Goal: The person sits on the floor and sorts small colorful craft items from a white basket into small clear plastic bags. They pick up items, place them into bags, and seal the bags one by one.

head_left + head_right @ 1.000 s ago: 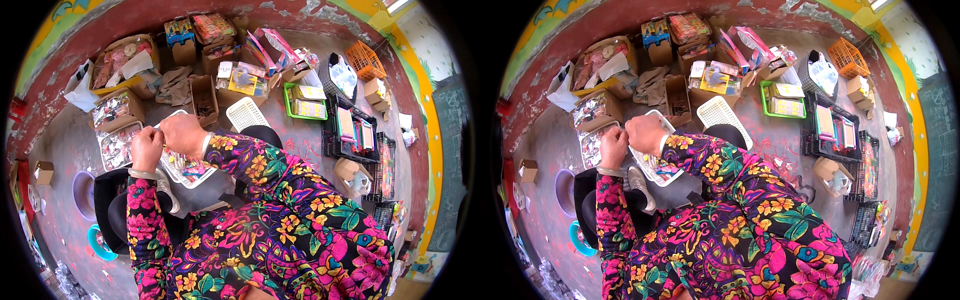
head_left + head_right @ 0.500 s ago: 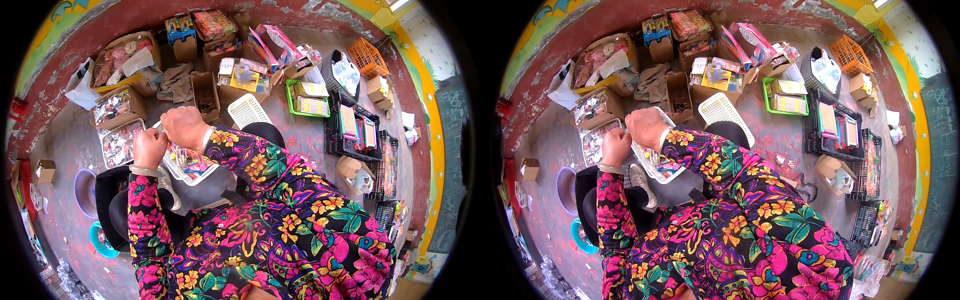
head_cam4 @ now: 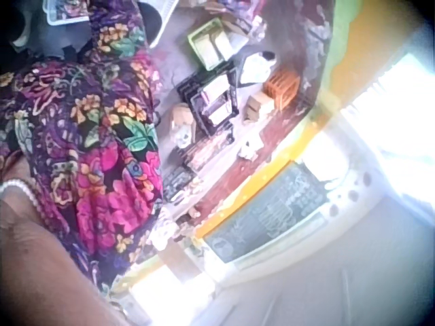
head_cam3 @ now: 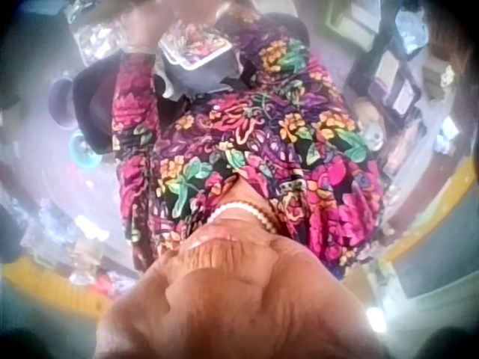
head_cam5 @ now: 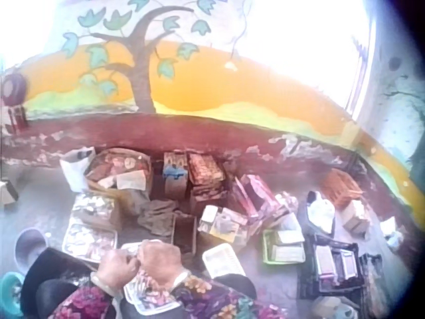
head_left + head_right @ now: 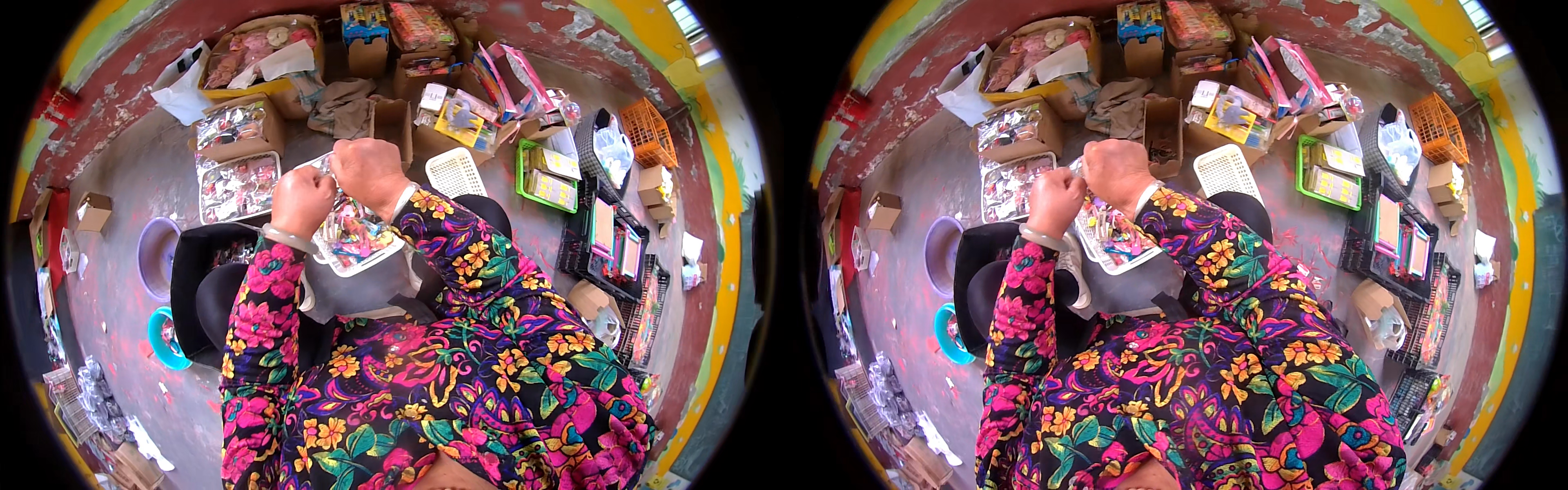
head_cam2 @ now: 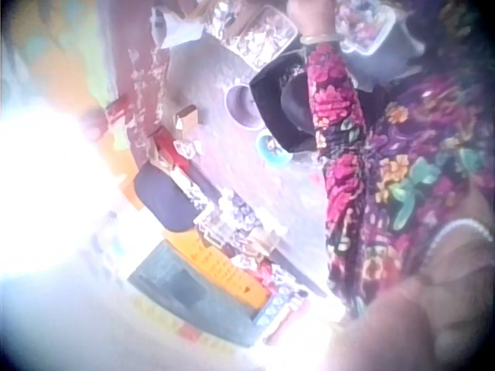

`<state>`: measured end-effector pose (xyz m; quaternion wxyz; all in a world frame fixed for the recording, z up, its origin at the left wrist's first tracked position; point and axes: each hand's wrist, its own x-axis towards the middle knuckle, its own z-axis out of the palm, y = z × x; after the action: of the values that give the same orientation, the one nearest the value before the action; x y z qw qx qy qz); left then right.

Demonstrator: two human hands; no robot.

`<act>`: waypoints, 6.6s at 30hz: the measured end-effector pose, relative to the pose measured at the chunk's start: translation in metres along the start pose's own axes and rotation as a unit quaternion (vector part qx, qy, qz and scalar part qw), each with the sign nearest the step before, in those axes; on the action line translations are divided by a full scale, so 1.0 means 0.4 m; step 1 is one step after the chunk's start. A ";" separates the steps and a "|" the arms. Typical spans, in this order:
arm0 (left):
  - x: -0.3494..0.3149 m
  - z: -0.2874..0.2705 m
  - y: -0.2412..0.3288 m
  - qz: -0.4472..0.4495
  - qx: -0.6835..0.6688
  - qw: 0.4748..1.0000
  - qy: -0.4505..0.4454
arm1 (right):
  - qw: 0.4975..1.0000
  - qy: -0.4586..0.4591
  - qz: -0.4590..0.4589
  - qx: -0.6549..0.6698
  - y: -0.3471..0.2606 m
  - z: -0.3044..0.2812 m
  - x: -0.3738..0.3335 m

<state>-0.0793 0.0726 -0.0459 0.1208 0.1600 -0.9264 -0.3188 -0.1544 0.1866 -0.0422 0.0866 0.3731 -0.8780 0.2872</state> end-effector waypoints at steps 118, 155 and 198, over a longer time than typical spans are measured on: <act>0.028 -0.184 -0.035 0.102 0.003 0.973 0.205 | 0.948 -0.275 0.158 -0.022 0.350 0.437 -0.274; -0.001 -0.184 -0.035 0.060 0.020 0.986 0.157 | 0.966 -0.166 0.197 0.005 0.344 0.489 -0.148; -0.001 -0.153 -0.009 0.088 0.018 0.989 0.118 | 0.928 -0.314 0.200 -0.010 0.292 0.471 -0.164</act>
<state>-0.0581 0.0361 -0.0013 0.2536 0.1164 -0.9218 -0.2690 -0.1787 0.1841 -0.2720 -0.2489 0.2603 -0.9194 0.1579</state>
